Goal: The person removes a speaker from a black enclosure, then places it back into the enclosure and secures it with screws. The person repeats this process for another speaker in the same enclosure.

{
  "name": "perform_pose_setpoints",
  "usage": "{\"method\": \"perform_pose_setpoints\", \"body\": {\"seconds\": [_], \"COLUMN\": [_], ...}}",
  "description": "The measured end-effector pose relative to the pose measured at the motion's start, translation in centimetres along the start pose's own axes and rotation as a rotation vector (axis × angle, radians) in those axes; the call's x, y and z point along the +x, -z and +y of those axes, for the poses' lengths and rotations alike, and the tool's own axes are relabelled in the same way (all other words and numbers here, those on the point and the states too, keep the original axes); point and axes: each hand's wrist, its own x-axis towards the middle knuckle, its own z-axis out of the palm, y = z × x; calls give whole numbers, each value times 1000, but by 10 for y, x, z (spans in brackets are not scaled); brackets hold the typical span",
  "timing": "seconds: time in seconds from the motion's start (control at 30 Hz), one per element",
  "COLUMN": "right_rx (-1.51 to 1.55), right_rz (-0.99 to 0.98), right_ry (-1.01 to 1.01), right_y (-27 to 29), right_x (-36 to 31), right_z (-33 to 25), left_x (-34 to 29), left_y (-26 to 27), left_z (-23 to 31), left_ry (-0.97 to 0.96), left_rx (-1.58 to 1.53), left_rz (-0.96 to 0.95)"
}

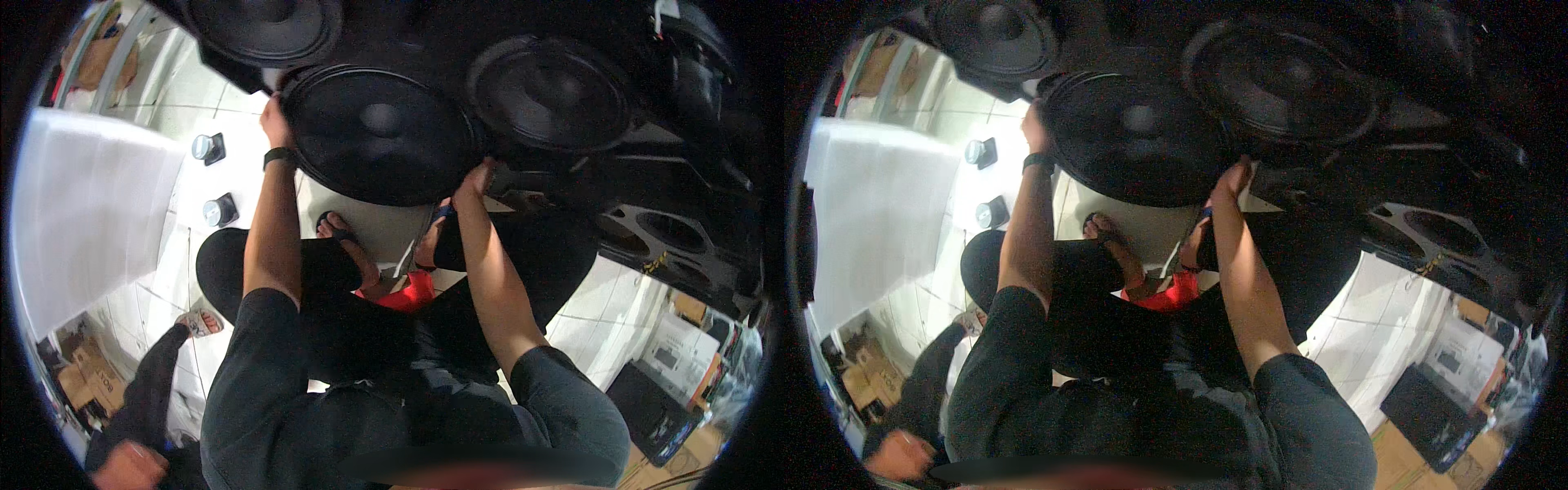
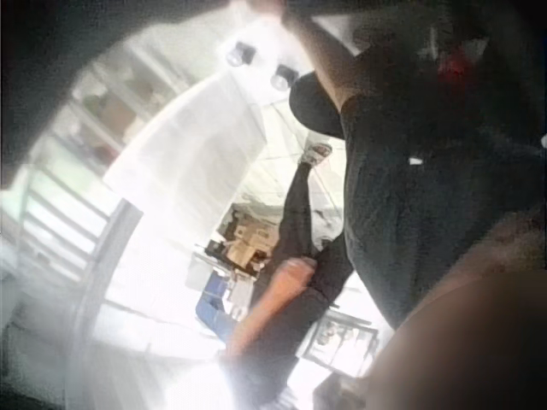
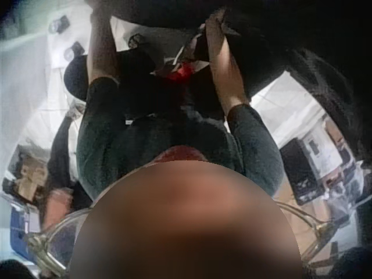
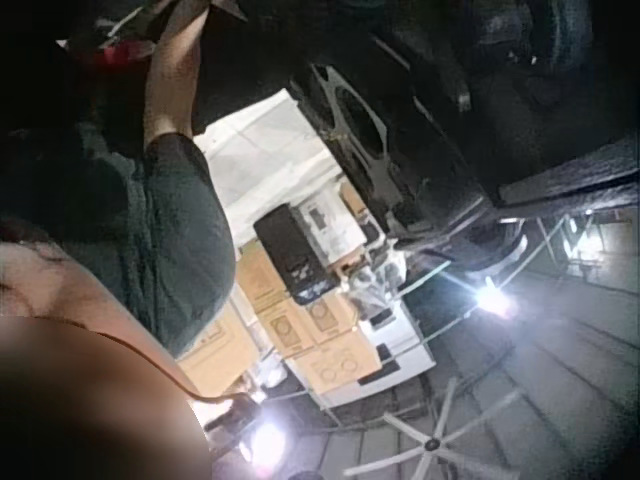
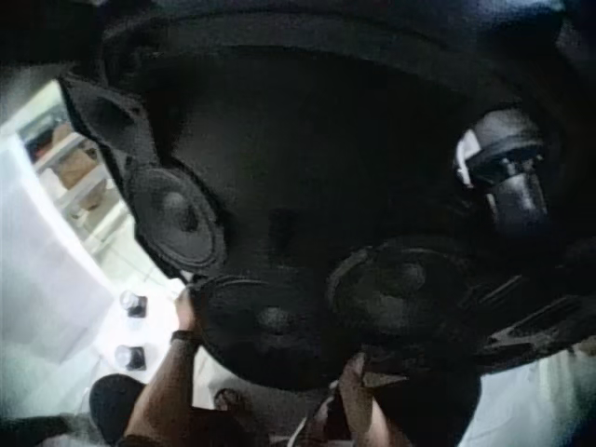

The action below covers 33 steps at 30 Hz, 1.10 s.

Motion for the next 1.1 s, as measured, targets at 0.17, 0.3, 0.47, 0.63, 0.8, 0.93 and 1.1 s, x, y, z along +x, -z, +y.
{"method": "perform_pose_setpoints", "body": {"seconds": [0.17, 0.3, 0.47, 0.63, 0.8, 0.93, 1.1], "right_rx": [128, 222, 329, 336, 364, 504, 540], "right_rz": [10, -47, -122, -256, -368, -349, -572], "right_ry": [-8, -35, -180, -112, -1, -11, 41], "right_y": [-1, 6, 20, 21, 18, 20, 32], "right_x": [31, 57, 88, 61, 12, 7, 11], "right_z": [16, 34, 55, 42, 14, 14, 19], "left_x": [-4, -2, -7, -11, -7, -7, -18], "left_y": [12, 12, 12, 12, 11, 15, 24], "left_z": [7, 8, 10, 22, 35, 40, 35], "left_ry": [277, 114, 268, 315, 278, 128, 114], "left_rx": [-261, -68, -269, -335, -311, -180, -147], "left_rz": [-96, -157, -143, -139, -136, -152, -159]}}
